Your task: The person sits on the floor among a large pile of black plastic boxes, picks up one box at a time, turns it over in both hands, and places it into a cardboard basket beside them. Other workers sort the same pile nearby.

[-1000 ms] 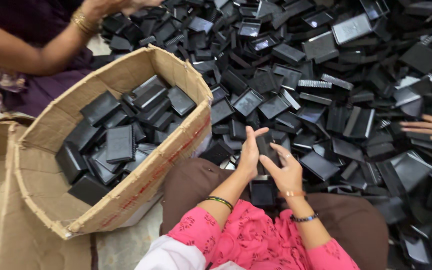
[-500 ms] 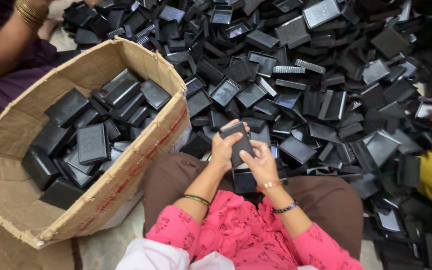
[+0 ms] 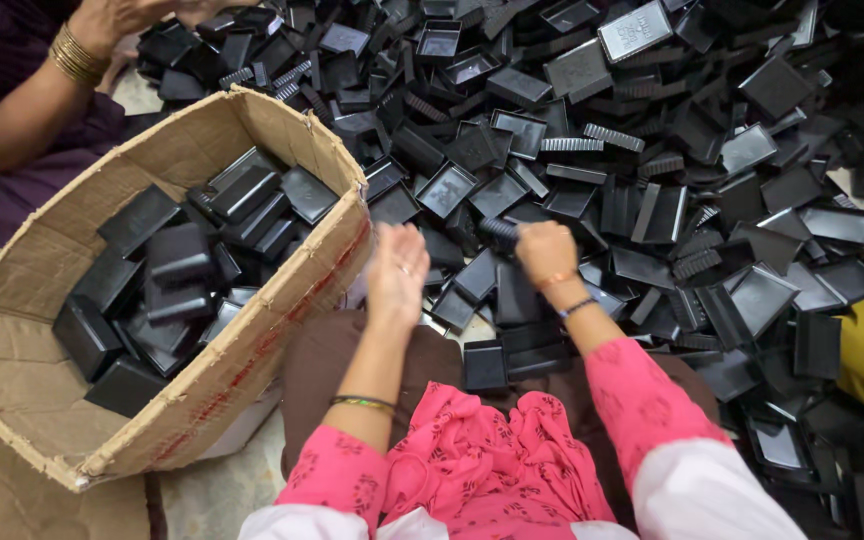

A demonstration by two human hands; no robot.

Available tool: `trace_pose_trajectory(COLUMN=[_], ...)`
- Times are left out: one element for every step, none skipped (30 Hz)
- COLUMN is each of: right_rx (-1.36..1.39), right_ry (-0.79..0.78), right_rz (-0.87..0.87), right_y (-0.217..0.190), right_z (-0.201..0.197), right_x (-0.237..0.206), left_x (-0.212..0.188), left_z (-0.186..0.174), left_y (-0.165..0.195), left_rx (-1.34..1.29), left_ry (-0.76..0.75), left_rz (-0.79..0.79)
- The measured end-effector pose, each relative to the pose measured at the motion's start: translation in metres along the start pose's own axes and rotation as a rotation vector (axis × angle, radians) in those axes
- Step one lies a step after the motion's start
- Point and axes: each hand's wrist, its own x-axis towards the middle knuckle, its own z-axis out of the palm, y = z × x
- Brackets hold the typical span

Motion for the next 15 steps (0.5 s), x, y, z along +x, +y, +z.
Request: trace_pose_trajectory(right_rx=[0.125, 0.247, 0.533, 0.816, 0.921, 1.025, 1.226, 1.428, 1.390, 1.354, 1.316, 1.103, 0.892, 0.584, 0.275], right_ry=[0.177, 0.354, 0.346, 0.325, 0.240, 0.156, 0.109, 0.063, 0.024, -0.012, -0.050, 0.034, 0.112, 0.028, -0.053], right_rz=[0.035, 0.068, 0.331, 0.601, 0.666, 0.728, 0.855, 0.979, 0.877, 0.774, 0.671, 0.640, 0.605, 0.615, 0.613], right_y=[0.002, 0.003, -0.002, -0.014, -0.030, -0.047, -0.065, -0.075, -0.078, -0.077, -0.066, -0.051, -0.036, -0.020, -0.012], right_z=[-0.011, -0.025, -0.038, -0.047, -0.054, -0.057, -0.054, -0.051, -0.046, -0.038, -0.032, -0.024, -0.015, -0.009, -0.002], right_x=[-0.008, -0.018, -0.032, -0.049, -0.066, -0.079, -0.085, -0.086, -0.081, -0.069, -0.055, -0.034, -0.011, 0.013, 0.028], left_x=[0.003, 0.002, -0.002, -0.008, -0.013, -0.017, -0.019, -0.018, -0.015, -0.009, -0.001, 0.006, 0.013, 0.019, 0.023], left_z=[-0.002, -0.003, -0.002, 0.004, 0.009, 0.015, 0.019, 0.022, 0.024, 0.023, 0.020, 0.015, 0.010, 0.005, -0.001], left_y=[-0.023, -0.042, -0.059, -0.076, -0.088, -0.093, -0.095, -0.094, -0.092, -0.087, -0.081, -0.075, -0.071, -0.068, -0.065], left_rx=[0.114, 0.272, 0.431, 0.486, 0.538, 0.588, 0.435, 0.285, 0.138, 0.136, 0.131, 0.125, 0.151, 0.177, 0.203], left_ry=[0.073, 0.052, 0.033, -0.080, -0.197, -0.317, -0.319, -0.320, -0.321, -0.257, -0.192, -0.122, -0.062, 0.002, 0.065], left_rz=[-0.038, -0.082, -0.130, -0.111, -0.095, -0.079, -0.101, -0.119, -0.131, -0.043, 0.047, 0.139, 0.152, 0.163, 0.173])
